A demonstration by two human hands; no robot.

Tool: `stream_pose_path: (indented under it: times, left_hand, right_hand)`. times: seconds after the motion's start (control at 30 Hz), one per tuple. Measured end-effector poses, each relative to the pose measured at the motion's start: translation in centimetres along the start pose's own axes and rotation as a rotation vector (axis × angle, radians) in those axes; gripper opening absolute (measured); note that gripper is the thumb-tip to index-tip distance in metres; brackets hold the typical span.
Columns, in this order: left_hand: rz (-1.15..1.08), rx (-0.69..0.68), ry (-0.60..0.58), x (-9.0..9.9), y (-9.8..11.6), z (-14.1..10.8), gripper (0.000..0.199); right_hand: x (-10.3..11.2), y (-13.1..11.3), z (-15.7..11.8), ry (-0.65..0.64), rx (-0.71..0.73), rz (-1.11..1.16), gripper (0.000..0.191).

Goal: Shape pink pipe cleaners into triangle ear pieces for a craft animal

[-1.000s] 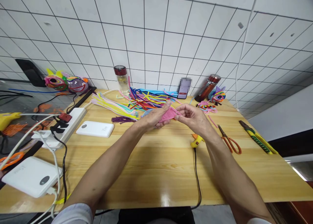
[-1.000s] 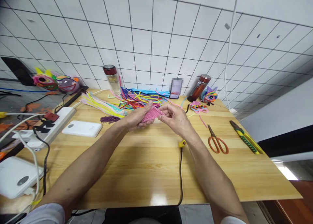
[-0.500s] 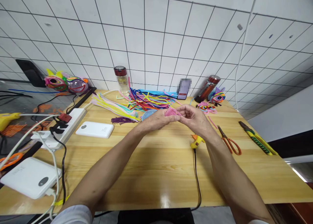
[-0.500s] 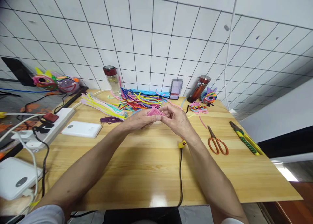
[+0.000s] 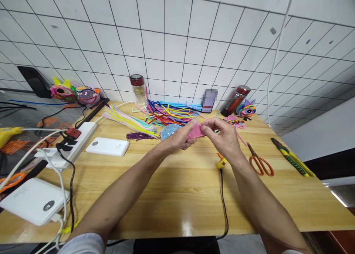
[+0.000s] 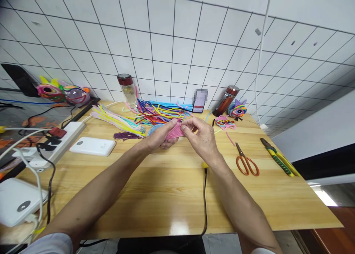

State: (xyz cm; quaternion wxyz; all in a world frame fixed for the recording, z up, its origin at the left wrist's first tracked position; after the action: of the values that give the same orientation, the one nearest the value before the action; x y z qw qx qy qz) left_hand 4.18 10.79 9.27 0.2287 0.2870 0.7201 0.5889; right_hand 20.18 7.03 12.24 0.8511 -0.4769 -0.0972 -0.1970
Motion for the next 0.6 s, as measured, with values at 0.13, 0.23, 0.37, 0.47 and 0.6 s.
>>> stream_pose_path:
  times: [0.13, 0.23, 0.37, 0.47, 0.6]
  left_hand:
    - [-0.064, 0.033, 0.018, -0.4, 0.5, -0.1, 0.048]
    - [-0.058, 0.036, 0.032, -0.5, 0.5, 0.0, 0.046]
    - [-0.02, 0.004, 0.049, -0.4, 0.1, 0.1, 0.045]
    - [-0.004, -0.021, 0.036, -0.3, -0.6, 0.4, 0.044]
    - [0.002, -0.077, 0.051, -0.1, -1.6, 0.9, 0.044]
  right_hand:
    - [0.1, -0.4, 0.0, 0.0, 0.06, -0.076, 0.01]
    - [0.1, -0.6, -0.1, -0.012, 0.103, -0.125, 0.011]
    - [0.1, -0.8, -0.2, -0.026, 0.143, -0.167, 0.011]
    - [0.1, -0.9, -0.3, -0.023, 0.179, -0.195, 0.012]
    - [0.1, -0.9, -0.4, -0.012, 0.2, -0.205, 0.012]
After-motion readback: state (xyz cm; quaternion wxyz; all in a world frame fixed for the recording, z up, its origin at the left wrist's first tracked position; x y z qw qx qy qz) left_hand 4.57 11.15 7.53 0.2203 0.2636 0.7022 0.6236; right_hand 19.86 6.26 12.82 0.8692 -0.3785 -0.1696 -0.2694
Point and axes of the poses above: each hand's wrist, its own z-axis towards the middle knuckle, its own x-axis out of the back of the hand, y = z × x, the point moved 3 cm from there along z, towards the middle knuckle, and after that the axes turned 9 degrees about z, right-handed, at the moved point
